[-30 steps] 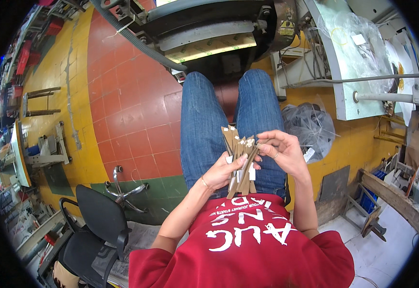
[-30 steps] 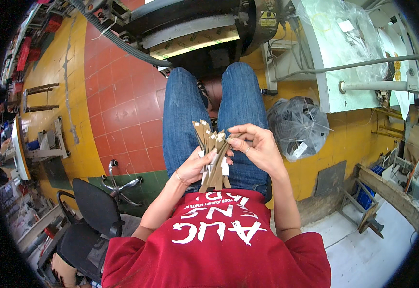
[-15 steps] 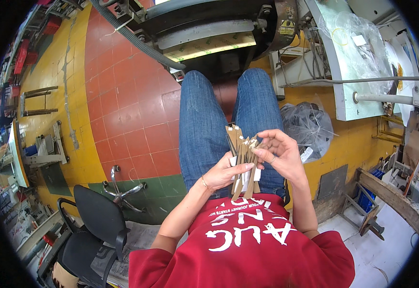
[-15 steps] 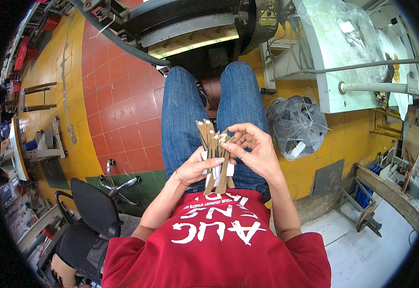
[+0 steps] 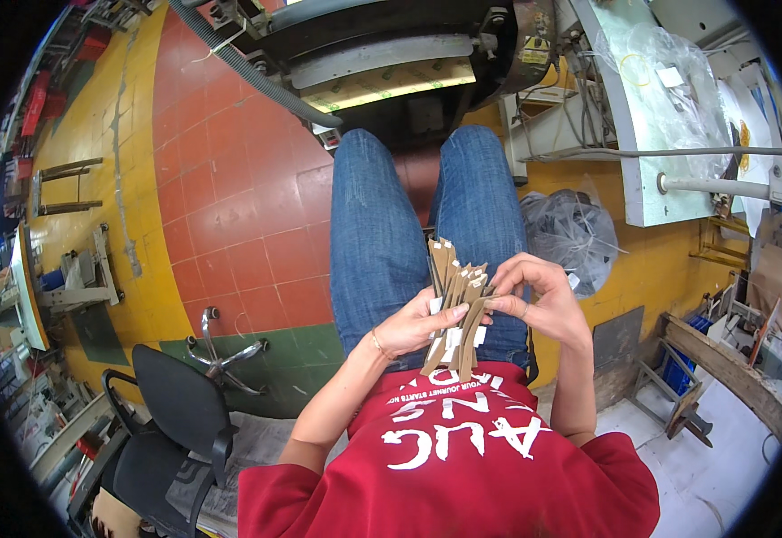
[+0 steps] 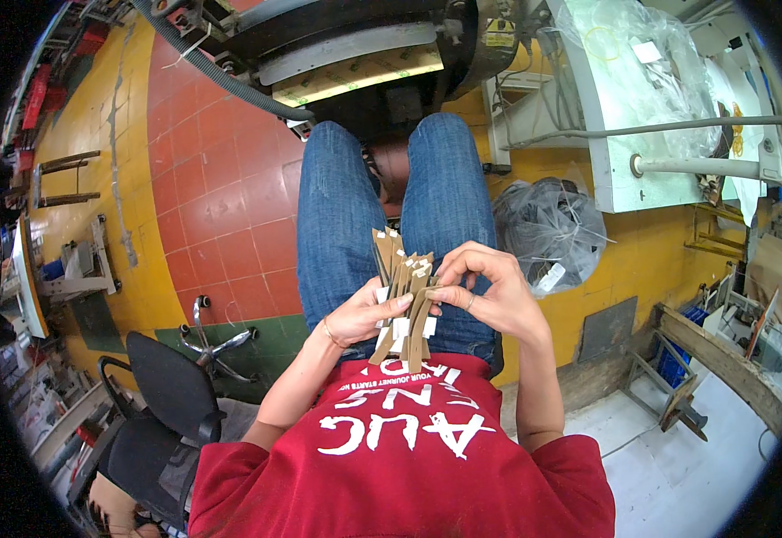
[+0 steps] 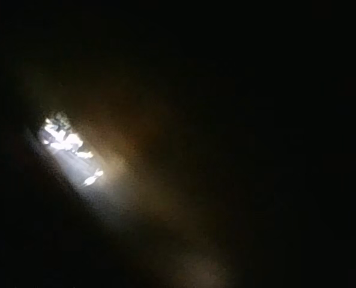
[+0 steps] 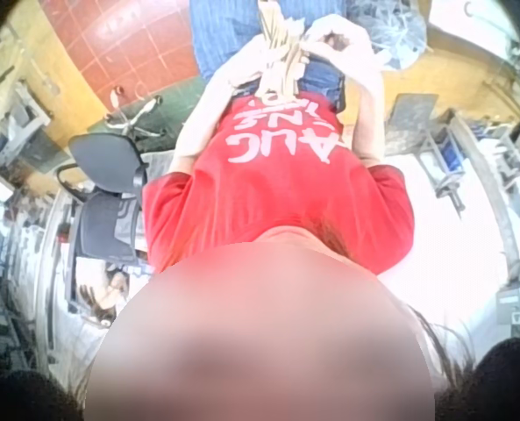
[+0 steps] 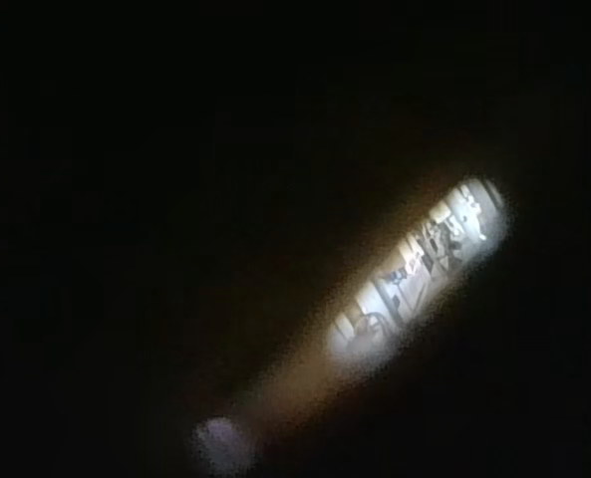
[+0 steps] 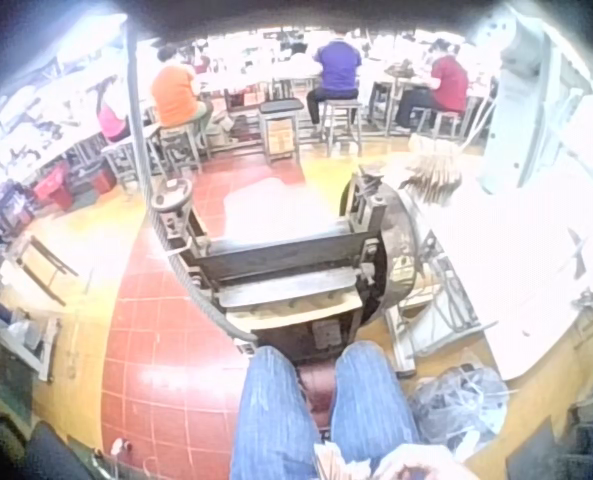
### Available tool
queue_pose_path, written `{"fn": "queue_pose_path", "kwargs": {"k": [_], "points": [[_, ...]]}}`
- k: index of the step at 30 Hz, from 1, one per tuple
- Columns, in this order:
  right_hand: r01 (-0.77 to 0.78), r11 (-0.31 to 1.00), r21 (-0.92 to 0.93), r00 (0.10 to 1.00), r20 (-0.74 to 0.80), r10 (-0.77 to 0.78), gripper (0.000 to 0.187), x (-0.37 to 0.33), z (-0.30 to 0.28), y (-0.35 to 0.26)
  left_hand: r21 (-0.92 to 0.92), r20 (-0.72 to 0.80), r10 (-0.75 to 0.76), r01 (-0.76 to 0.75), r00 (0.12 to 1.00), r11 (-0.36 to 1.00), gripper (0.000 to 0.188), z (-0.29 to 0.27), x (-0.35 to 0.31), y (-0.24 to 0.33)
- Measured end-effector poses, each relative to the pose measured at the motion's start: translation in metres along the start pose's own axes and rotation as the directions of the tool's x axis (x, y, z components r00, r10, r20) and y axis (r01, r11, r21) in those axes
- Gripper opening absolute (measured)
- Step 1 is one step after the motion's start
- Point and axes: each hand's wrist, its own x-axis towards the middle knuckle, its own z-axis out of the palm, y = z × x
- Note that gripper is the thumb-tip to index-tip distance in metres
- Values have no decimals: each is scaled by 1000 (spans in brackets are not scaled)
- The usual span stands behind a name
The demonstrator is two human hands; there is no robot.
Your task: The person assembles small wooden sticks into a bundle, ties them with a rubber band, and places the bundle on a sewing machine table. They then pick up flat cardboard pieces, fold them, and stack them on a nearby surface.
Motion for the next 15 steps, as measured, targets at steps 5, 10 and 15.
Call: {"fn": "queue_pose_path", "kwargs": {"k": [5, 10, 15], "points": [[-59, 998, -20, 994, -92, 57, 14, 0, 5, -13, 103, -8, -9, 10, 1000, 995, 44, 4, 2, -1], [-37, 994, -106, 994, -103, 26, 14, -3, 5, -17, 58, -157, 64, -55, 986, 997, 56, 14, 2, -3], [29, 990, -139, 997, -71, -39, 15, -5, 0, -16, 88, -206, 162, -146, 965, 985, 65, 11, 4, -3]]}}
